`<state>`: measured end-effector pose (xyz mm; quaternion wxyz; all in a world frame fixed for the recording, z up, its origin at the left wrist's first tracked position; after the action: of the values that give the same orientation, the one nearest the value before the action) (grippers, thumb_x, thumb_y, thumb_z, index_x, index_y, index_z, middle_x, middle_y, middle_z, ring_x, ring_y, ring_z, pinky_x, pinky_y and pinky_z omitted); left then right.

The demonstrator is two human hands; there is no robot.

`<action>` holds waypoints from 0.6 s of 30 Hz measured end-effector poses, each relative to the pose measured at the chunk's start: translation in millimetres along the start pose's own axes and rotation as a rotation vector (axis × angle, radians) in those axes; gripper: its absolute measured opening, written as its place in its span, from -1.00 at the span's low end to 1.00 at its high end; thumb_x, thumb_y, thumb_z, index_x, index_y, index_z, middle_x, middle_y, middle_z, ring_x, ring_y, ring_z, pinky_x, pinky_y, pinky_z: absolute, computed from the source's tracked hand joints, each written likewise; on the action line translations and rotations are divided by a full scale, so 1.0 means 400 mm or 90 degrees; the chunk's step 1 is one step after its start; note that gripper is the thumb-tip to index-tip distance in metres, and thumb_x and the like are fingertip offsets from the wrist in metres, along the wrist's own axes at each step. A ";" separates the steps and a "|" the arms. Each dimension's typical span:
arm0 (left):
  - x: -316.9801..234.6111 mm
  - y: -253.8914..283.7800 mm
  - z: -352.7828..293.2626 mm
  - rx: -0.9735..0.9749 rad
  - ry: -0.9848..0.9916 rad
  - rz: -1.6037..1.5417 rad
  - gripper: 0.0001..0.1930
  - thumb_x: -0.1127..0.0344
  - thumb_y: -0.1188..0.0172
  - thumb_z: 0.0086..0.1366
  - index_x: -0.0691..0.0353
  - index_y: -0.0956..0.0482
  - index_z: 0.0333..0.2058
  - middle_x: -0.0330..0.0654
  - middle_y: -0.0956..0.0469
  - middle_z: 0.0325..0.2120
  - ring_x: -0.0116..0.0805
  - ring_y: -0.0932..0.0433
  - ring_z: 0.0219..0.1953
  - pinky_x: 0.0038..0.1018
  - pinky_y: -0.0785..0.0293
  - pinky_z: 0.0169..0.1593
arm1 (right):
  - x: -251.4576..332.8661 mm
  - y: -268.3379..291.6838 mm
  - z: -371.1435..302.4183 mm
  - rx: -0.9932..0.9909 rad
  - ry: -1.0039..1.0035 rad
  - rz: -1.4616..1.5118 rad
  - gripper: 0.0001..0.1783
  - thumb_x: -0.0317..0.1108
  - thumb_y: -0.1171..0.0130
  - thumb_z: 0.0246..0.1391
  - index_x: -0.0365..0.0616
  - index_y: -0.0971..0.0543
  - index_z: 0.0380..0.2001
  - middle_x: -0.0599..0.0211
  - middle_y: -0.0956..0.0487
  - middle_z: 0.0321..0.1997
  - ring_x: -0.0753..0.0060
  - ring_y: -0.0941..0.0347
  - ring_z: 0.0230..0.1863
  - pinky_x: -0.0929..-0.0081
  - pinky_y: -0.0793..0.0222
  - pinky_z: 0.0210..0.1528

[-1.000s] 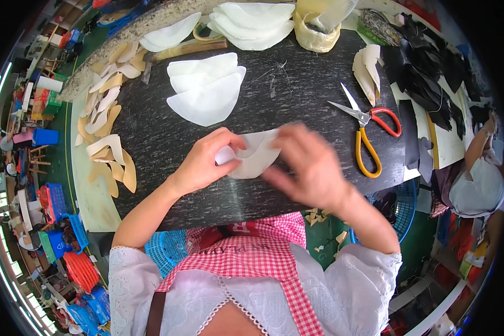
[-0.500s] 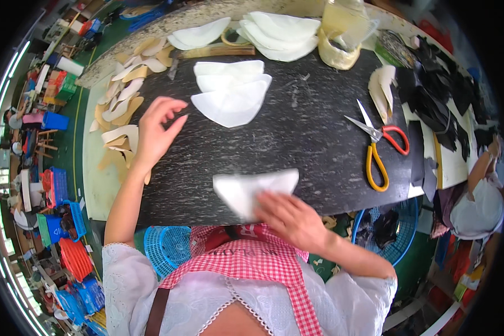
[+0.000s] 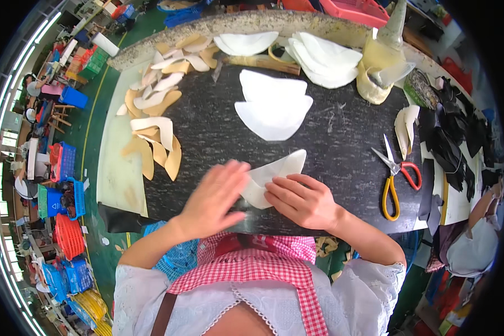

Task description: Manually applying adhesive to small white shoe components using a wooden applicator stick.

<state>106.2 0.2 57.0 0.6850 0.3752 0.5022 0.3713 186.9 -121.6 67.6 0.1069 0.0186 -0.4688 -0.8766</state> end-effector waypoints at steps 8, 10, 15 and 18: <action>-0.024 -0.131 -0.229 0.213 -0.264 -0.300 -0.60 0.23 -0.25 0.14 0.42 -0.53 -0.13 0.12 -0.50 -0.02 -0.07 -0.48 0.08 -0.14 -0.37 0.18 | 0.006 -0.053 -0.047 0.091 -0.069 0.053 -0.64 -0.39 -0.18 -0.26 -0.21 -0.60 -0.27 0.29 -0.59 -0.11 0.33 -0.54 -0.04 0.40 -0.50 -0.05; -0.074 -0.077 -0.137 0.079 -0.266 -0.253 -0.62 0.26 -0.29 0.10 0.39 -0.54 -0.16 0.11 -0.51 -0.06 -0.04 -0.49 0.06 -0.16 -0.42 0.14 | 0.006 -0.040 -0.054 0.089 -0.072 0.047 -0.65 -0.39 -0.18 -0.26 -0.21 -0.60 -0.28 0.30 -0.59 -0.10 0.33 -0.54 -0.03 0.41 -0.50 -0.05; -0.091 -0.106 -0.143 0.154 -0.284 -0.333 -0.70 0.39 -0.26 0.08 0.29 -0.59 -0.17 -0.05 -0.58 -0.23 -0.08 -0.58 -0.14 -0.24 -0.54 -0.07 | 0.019 -0.042 -0.069 0.091 -0.044 0.046 -0.68 -0.37 -0.14 -0.19 -0.20 -0.60 -0.27 0.28 -0.59 -0.09 0.33 -0.55 -0.04 0.42 -0.51 -0.08; -0.060 -0.076 -0.119 0.086 -0.201 -0.320 -0.77 0.49 -0.27 0.06 0.29 -0.62 -0.24 -0.10 -0.60 -0.35 -0.15 -0.60 -0.29 -0.29 -0.56 -0.17 | -0.082 0.043 -0.042 -0.079 -0.100 -0.069 -0.70 -0.40 -0.25 -0.22 -0.12 -0.63 -0.29 0.33 -0.63 -0.19 0.39 -0.61 -0.23 0.44 -0.53 -0.28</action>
<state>59.0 -27.9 29.8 0.7984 0.3368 0.4904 0.0930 224.2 -138.1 70.2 0.0235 -0.0314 -0.4192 -0.9070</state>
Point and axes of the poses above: each hand's wrist, its own z-axis towards the middle knuckle, its own y-axis out of the back of the hand, x = y × z, the point moved 8 cm from there along z, towards the middle knuckle
